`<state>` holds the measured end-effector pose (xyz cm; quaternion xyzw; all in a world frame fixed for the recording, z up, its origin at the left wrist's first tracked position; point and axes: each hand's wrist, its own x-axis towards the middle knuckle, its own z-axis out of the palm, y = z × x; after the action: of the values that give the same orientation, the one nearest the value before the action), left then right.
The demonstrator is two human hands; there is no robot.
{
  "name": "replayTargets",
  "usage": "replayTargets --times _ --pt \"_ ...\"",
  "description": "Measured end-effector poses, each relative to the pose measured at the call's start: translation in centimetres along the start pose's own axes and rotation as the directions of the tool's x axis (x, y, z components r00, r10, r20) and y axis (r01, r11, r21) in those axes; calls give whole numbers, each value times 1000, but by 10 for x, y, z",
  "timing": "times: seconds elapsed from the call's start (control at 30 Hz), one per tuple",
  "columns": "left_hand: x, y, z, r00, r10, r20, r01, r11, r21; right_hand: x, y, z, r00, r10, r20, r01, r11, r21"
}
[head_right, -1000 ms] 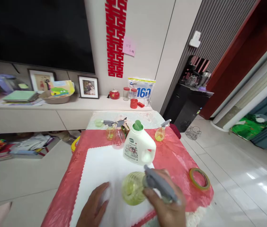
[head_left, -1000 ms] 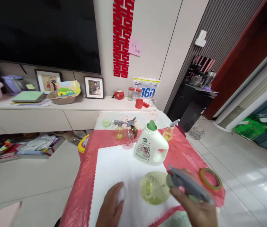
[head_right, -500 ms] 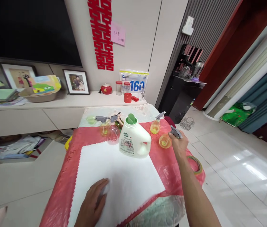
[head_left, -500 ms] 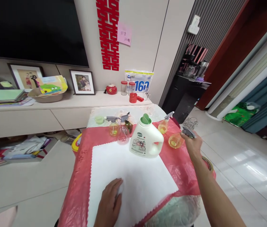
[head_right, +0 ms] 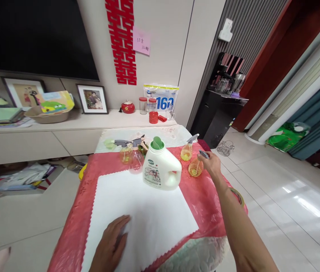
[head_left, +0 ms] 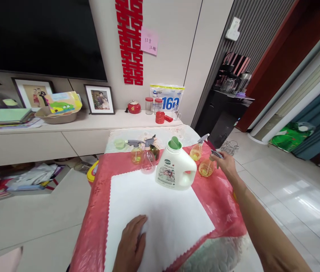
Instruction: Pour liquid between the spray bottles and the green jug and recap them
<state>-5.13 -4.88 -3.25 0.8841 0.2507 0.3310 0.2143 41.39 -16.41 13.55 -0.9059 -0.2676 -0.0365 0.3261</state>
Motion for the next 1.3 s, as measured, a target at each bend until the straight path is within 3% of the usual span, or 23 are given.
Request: replayTargets --times 0.13,0.3,0.5,0.63,0.8,1.0,1.3 --pt "-4 -5 4 1000 13 -16 -13 1000 9 4 -8 -22 983 4 183 30 982 -184" --pt "-7 -10 6 1000 18 9 -18 1000 23 16 -11 -29 970 -11 244 111 910 -398" --pt "0 -5 -1 997 72 -13 -71 997 41 40 -18 -31 932 -104 347 270 838 -474" --pt "-4 -7 4 999 18 -29 -18 1000 7 50 -22 -36 893 -164 419 374 789 -489" --pt "-7 -6 6 998 -55 0 55 998 -9 57 -21 -40 880 -186 437 428 709 -561" --pt "-2 0 0 999 -37 -17 36 999 -6 63 -18 -41 847 -262 462 507 659 -555" --pt "0 -2 -2 999 -30 -9 30 1000 -6 49 -13 -25 868 -396 301 497 691 -525"
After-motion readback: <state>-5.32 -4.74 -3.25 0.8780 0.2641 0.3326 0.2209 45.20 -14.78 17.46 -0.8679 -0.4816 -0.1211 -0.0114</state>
